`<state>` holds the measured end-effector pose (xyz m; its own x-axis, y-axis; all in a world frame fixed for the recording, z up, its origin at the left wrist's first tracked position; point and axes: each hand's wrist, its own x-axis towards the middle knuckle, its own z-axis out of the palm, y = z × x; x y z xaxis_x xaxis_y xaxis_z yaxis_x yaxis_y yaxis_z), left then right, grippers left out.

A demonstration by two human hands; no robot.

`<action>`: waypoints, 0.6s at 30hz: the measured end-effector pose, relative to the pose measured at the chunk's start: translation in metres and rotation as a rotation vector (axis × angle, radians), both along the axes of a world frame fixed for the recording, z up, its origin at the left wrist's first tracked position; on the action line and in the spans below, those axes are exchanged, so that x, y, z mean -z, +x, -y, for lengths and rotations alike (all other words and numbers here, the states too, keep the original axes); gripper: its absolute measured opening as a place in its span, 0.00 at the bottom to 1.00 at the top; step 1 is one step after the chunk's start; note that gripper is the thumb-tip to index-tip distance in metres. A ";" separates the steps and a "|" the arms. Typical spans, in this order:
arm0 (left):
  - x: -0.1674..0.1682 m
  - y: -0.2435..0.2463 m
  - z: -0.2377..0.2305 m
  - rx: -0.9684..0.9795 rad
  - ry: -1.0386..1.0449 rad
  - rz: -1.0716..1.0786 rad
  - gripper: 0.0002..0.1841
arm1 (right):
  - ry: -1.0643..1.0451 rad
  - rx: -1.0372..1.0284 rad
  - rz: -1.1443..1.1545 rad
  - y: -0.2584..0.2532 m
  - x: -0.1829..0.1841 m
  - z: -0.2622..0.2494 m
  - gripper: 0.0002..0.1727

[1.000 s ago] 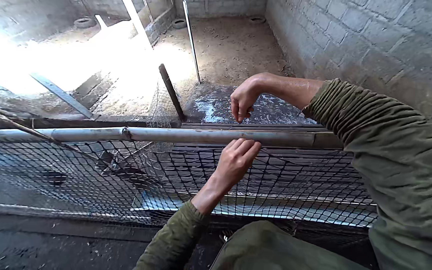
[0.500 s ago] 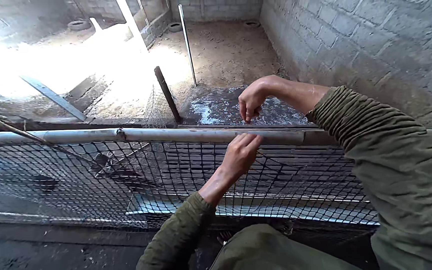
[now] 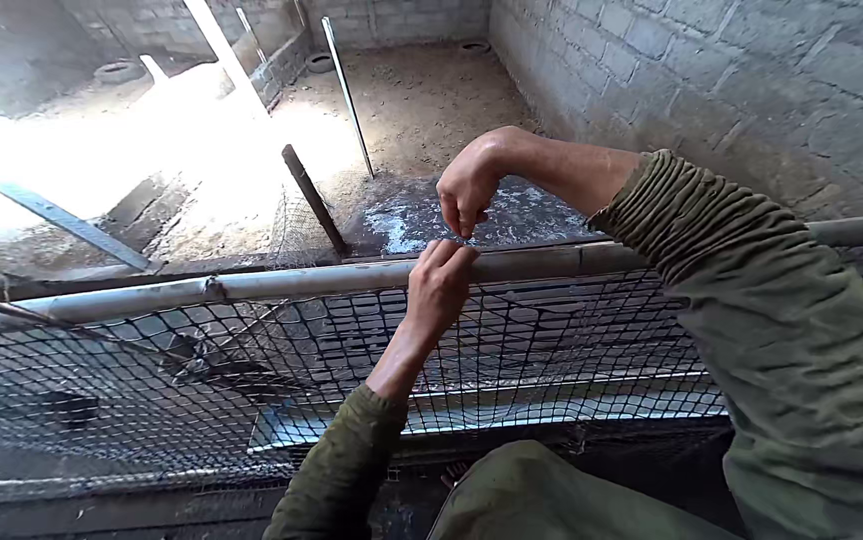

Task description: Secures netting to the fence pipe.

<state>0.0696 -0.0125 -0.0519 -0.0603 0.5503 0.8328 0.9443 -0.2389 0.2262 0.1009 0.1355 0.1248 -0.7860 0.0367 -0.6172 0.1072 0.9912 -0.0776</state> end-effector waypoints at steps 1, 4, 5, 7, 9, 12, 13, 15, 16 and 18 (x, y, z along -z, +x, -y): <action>0.000 -0.002 0.001 -0.020 -0.011 -0.008 0.09 | -0.009 -0.007 -0.010 0.003 0.000 -0.001 0.08; -0.003 -0.010 0.002 -0.039 -0.056 -0.036 0.10 | -0.043 0.010 -0.043 0.011 0.000 -0.001 0.08; -0.004 -0.013 0.001 -0.023 -0.069 -0.045 0.10 | -0.059 0.020 -0.055 0.013 0.001 -0.002 0.08; -0.006 -0.017 -0.001 0.002 -0.122 -0.015 0.10 | -0.103 0.048 -0.066 0.014 0.004 -0.005 0.07; -0.009 -0.016 -0.002 0.009 -0.179 0.090 0.08 | -0.125 0.081 -0.067 0.012 0.005 -0.006 0.07; -0.018 -0.014 -0.001 0.015 -0.277 0.192 0.05 | -0.108 0.073 -0.079 0.012 0.005 -0.007 0.07; -0.018 -0.014 -0.001 0.027 -0.278 0.199 0.06 | -0.093 0.062 -0.076 0.012 0.005 -0.006 0.07; -0.018 -0.016 -0.002 0.039 -0.271 0.195 0.07 | -0.047 0.036 -0.082 0.011 0.005 -0.003 0.08; -0.018 -0.017 -0.002 0.042 -0.281 0.196 0.08 | -0.017 0.014 -0.108 0.012 0.004 -0.002 0.07; -0.020 -0.017 -0.001 0.042 -0.294 0.201 0.08 | 0.051 -0.052 -0.276 0.024 0.005 0.001 0.06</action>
<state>0.0530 -0.0117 -0.0322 -0.1787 0.7699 0.6127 0.8648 -0.1742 0.4710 0.1246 0.1346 0.1194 -0.9258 0.0172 -0.3776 0.0376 0.9982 -0.0467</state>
